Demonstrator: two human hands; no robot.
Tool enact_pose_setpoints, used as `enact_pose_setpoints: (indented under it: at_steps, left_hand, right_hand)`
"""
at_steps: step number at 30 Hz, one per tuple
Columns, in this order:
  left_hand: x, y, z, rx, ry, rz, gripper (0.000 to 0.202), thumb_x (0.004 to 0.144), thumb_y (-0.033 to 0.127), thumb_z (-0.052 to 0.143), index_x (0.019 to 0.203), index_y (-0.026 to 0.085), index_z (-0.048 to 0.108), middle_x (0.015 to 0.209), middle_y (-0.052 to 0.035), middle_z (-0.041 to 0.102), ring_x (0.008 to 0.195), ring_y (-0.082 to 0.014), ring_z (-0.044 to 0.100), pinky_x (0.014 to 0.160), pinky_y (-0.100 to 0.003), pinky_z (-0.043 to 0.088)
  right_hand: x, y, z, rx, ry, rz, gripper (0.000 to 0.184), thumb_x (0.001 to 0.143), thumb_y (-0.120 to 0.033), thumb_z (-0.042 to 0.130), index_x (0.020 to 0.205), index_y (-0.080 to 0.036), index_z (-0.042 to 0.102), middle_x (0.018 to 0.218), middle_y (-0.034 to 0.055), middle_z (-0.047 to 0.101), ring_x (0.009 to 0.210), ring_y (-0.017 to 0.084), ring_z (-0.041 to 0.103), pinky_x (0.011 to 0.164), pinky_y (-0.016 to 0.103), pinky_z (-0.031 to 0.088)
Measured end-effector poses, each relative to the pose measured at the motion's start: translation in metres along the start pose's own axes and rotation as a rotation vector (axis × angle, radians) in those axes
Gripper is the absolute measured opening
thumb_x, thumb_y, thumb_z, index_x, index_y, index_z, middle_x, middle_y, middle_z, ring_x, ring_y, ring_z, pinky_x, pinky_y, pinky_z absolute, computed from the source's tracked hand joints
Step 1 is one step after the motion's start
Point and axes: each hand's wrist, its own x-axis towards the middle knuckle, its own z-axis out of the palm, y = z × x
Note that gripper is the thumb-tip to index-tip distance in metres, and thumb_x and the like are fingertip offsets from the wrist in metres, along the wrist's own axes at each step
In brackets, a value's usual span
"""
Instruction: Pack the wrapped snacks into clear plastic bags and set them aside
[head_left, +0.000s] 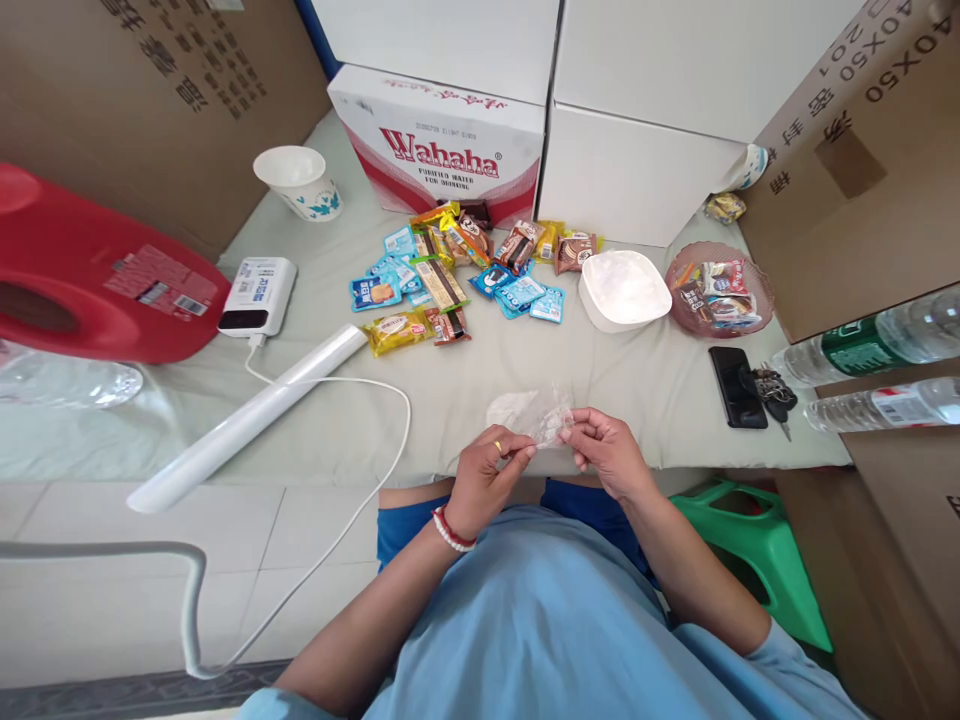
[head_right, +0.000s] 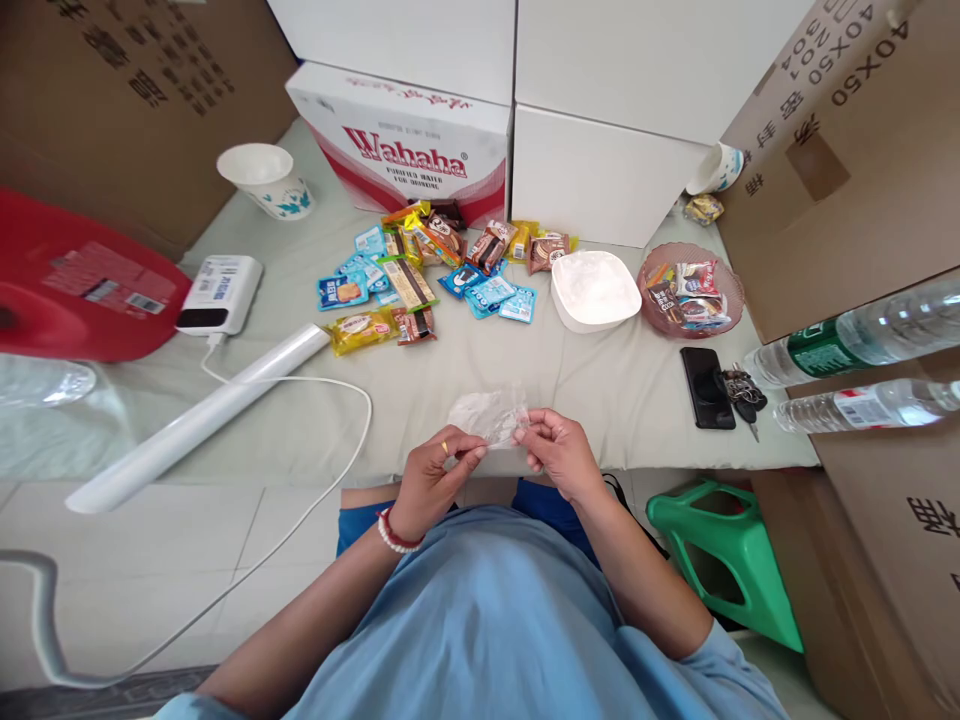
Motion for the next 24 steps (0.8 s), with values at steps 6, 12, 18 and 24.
enact_pose_setpoints:
  at_steps: [6,12,18,24]
  left_hand:
    - [0.011,-0.008,-0.020,-0.177,0.042,-0.268,0.030,0.090,0.049,0.068,0.094,0.020,0.079,0.087,-0.0053,0.076,0.079,-0.0184,0.065,0.077,-0.031,0.049]
    - [0.014,-0.008,-0.016,-0.294,-0.023,-0.371,0.031,0.082,0.049,0.077,0.088,0.019,0.074,0.081,-0.0028,0.072,0.073,-0.0151,0.061,0.071,-0.028,0.049]
    - [0.014,-0.004,-0.023,-0.374,-0.020,-0.325,0.035,0.083,0.053,0.076,0.083,0.019,0.067,0.081,-0.0018,0.067,0.075,-0.0141,0.058,0.071,-0.027,0.048]
    - [0.021,0.001,-0.031,-0.411,0.063,-0.418,0.050,0.096,0.066,0.051,0.093,0.019,0.065,0.085,-0.0036,0.065,0.069,-0.0135,0.055,0.058,-0.025,0.042]
  right_hand:
    - [0.005,-0.004,-0.006,0.116,0.028,0.056,0.042,0.076,-0.056,0.082,0.090,-0.018,0.071,0.076,0.0010,0.067,0.055,0.008,0.050,0.043,0.018,0.039]
    - [0.003,0.002,0.025,-0.062,-0.126,0.032,0.046,0.067,-0.045,0.090,0.101,-0.023,0.068,0.104,0.0036,0.065,0.086,0.016,0.058,0.060,0.025,0.054]
    - [0.013,0.009,0.044,-0.237,-0.177,-0.111,0.031,0.084,-0.049,0.075,0.084,-0.021,0.064,0.075,-0.0014,0.058,0.070,0.013,0.051,0.060,0.024,0.044]
    - [0.015,0.008,0.033,-0.552,-0.252,-0.357,0.018,0.096,-0.037,0.063,0.087,-0.021,0.064,0.079,0.0000,0.059,0.070,0.013,0.052,0.065,0.026,0.042]
